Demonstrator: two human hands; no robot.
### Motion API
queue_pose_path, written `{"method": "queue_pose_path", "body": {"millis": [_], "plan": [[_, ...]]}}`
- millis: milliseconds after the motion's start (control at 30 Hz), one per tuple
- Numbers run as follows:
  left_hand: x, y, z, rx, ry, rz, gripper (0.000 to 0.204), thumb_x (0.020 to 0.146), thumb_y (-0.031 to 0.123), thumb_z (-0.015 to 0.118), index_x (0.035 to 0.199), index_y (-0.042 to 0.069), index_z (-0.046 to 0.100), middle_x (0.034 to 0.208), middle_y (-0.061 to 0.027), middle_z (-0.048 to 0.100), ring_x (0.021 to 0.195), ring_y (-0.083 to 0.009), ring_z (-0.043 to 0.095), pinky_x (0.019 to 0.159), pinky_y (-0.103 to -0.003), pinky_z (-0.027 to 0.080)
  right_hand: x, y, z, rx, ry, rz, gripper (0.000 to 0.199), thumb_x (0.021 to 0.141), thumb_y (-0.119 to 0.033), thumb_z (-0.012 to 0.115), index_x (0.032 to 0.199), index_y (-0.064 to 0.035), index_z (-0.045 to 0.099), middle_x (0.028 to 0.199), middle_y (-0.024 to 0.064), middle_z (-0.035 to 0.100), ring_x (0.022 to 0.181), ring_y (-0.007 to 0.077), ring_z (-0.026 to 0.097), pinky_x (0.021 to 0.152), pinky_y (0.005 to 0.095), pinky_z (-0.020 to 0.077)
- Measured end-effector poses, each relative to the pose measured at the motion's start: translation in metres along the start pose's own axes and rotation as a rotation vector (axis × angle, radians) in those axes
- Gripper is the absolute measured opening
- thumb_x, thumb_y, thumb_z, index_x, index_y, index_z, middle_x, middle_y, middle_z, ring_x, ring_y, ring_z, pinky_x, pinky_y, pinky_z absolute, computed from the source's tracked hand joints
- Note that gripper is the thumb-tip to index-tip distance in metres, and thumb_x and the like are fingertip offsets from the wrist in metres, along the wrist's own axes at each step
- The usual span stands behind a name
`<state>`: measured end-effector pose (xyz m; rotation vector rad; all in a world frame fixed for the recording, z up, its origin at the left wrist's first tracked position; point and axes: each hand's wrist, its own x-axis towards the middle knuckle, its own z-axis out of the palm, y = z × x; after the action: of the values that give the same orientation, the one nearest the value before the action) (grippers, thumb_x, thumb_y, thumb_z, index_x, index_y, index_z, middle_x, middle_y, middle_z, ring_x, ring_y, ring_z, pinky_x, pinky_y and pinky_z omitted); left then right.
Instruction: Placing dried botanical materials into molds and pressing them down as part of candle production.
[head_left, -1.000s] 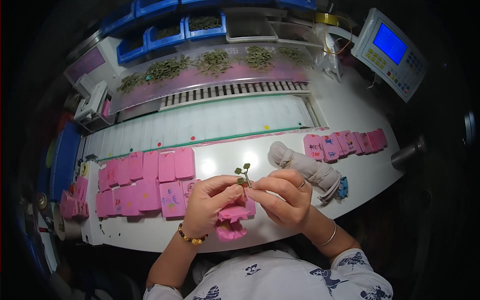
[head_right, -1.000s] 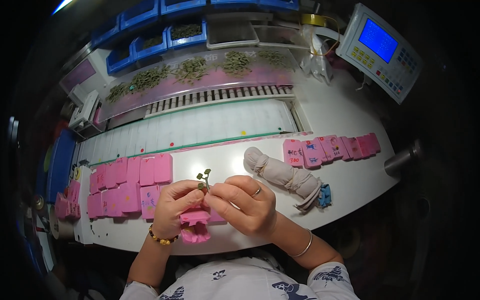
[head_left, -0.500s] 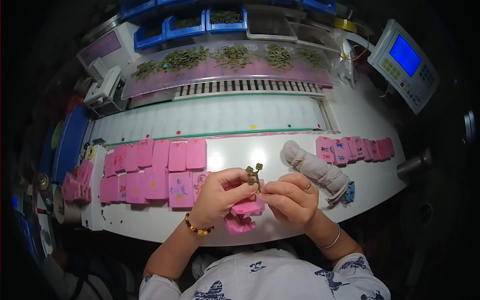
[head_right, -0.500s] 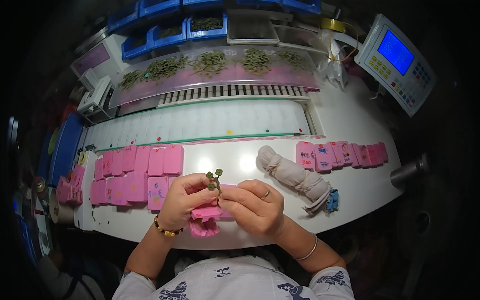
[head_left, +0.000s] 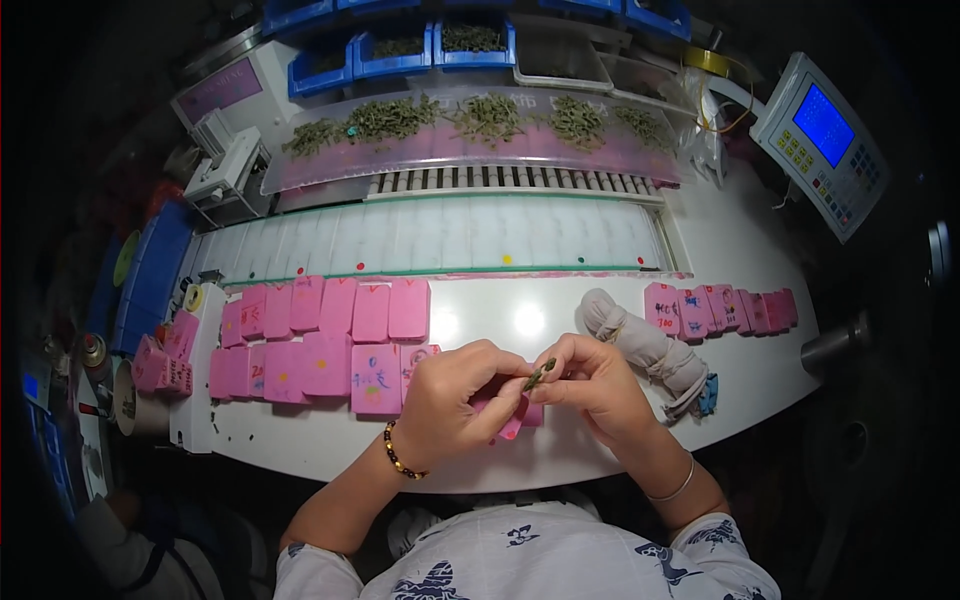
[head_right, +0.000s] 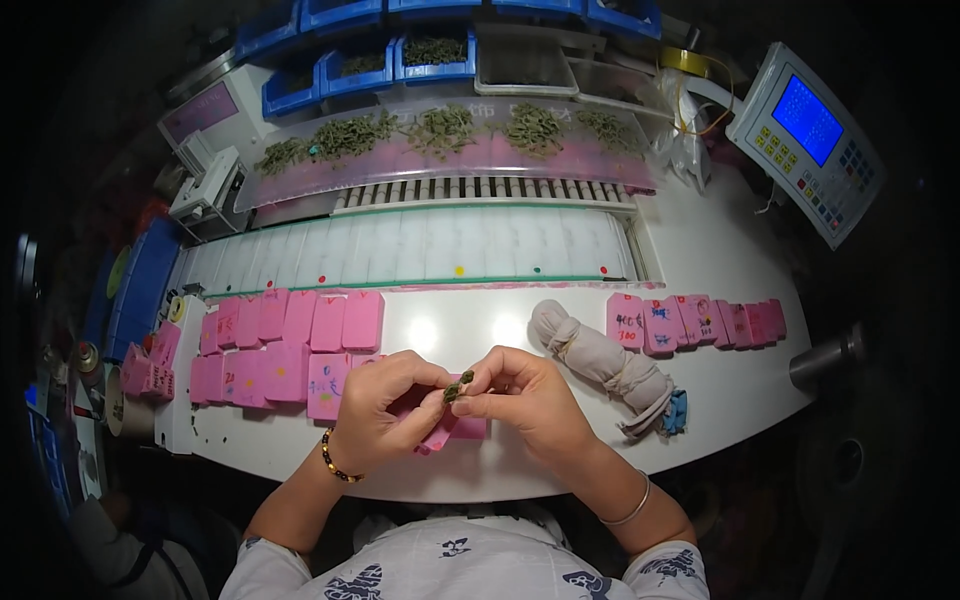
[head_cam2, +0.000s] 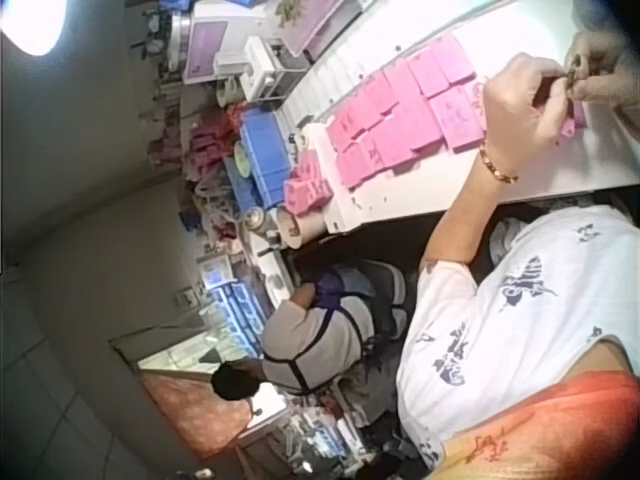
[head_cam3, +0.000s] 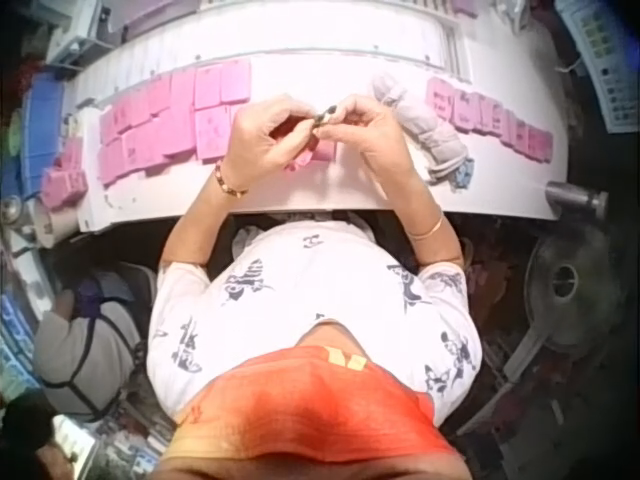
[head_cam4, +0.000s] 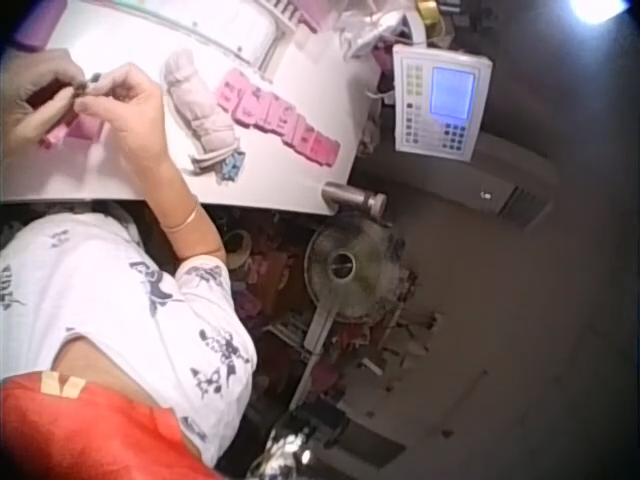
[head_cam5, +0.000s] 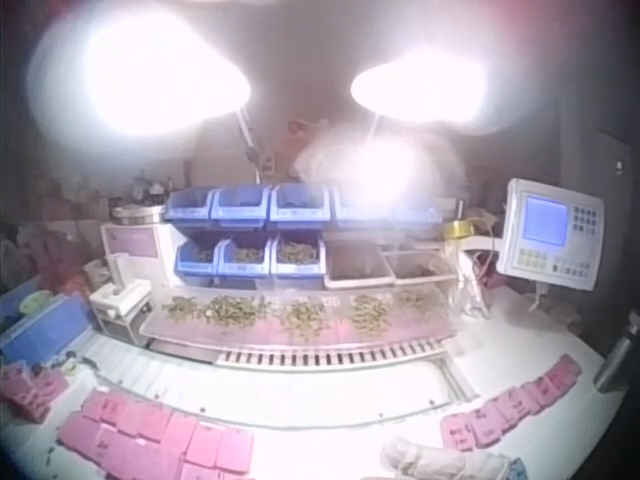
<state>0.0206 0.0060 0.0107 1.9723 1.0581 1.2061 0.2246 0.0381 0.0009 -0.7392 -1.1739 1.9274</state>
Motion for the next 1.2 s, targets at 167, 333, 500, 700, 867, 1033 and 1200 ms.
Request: {"method": "queue_pose_path", "body": {"millis": [167,333,500,700,867,1033,1200], "plan": [[0.003,-0.004,-0.012,-0.633,0.099,-0.554,0.014,0.091,0.005,0.065,0.101,-0.004,0.066,0.086,-0.0027,0.067,0.075,-0.0062,0.062,0.067,-0.023,0.051,0.005,0.003,-0.001,-0.025,0.026,0.089,0.012,0.087,-0.001,0.071,0.093,-0.0019,0.061,0.094,0.0045,0.064,0.084,0.01,0.061,0.07,0.024,0.0531],[0.015,-0.01,-0.059,-0.759,0.056,-0.743,0.016,0.089,0.008,0.067,0.1,-0.004,0.067,0.085,-0.0024,0.066,0.074,-0.0053,0.059,0.067,-0.021,0.048,0.007,-0.002,-0.009,-0.983,0.16,-0.331,0.015,0.083,0.0,0.069,0.097,-0.0021,0.065,0.105,0.0083,0.06,0.087,0.0154,0.062,0.069,0.0245,0.054],[0.04,-0.033,-0.109,-0.461,-0.267,-0.817,0.01,0.085,0.006,0.068,0.09,-0.002,0.069,0.077,-0.0016,0.063,0.063,-0.0047,0.056,0.058,-0.02,0.045,0.003,-0.004,-0.015,-0.973,0.216,-0.317,0.017,0.081,0.0,0.07,0.097,-0.0045,0.07,0.11,0.0091,0.061,0.086,0.0136,0.061,0.061,0.024,0.049],[0.141,-0.075,-0.222,-0.684,0.359,-0.577,0.032,0.092,0.024,0.068,0.113,0.0,0.062,0.082,-0.0076,0.067,0.058,-0.0109,0.058,0.052,-0.025,0.051,0.009,-0.002,-0.005,-0.94,0.205,-0.421,0.018,0.082,0.0,0.071,0.099,-0.0057,0.07,0.11,0.0079,0.062,0.09,0.0126,0.06,0.06,0.0223,0.0455],[0.169,-0.067,-0.151,-0.58,0.391,-0.469,0.045,0.096,0.035,0.064,0.13,0.006,0.058,0.1,-0.0124,0.069,0.072,-0.0174,0.065,0.063,-0.035,0.06,0.007,-0.003,0.001,-0.942,0.21,-0.466,0.02,0.082,0.0,0.071,0.1,-0.006,0.069,0.11,0.008,0.063,0.093,0.014,0.06,0.061,0.0238,0.0467],[0.134,-0.059,-0.076,-0.709,0.287,-0.598,0.048,0.095,0.04,0.065,0.119,-0.002,0.064,0.094,-0.01,0.069,0.079,-0.0142,0.066,0.066,-0.029,0.055,0.001,-0.018,-0.019,-1.343,0.362,-0.735,0.027,0.077,0.0,0.074,0.103,-0.003,0.066,0.109,0.0127,0.061,0.098,0.0294,0.06,0.079,0.0367,0.0498],[0.095,-0.035,-0.042,-0.858,0.357,-0.707,0.045,0.094,0.038,0.068,0.115,-0.001,0.066,0.086,-0.0047,0.065,0.075,-0.0107,0.06,0.064,-0.025,0.05,-0.016,-0.039,-0.047,-1.564,0.379,-0.519,0.06,0.073,-0.004,0.077,0.129,-0.0053,0.055,0.115,0.014,0.059,0.113,0.0341,0.054,0.096,0.0454,0.0409]]}}
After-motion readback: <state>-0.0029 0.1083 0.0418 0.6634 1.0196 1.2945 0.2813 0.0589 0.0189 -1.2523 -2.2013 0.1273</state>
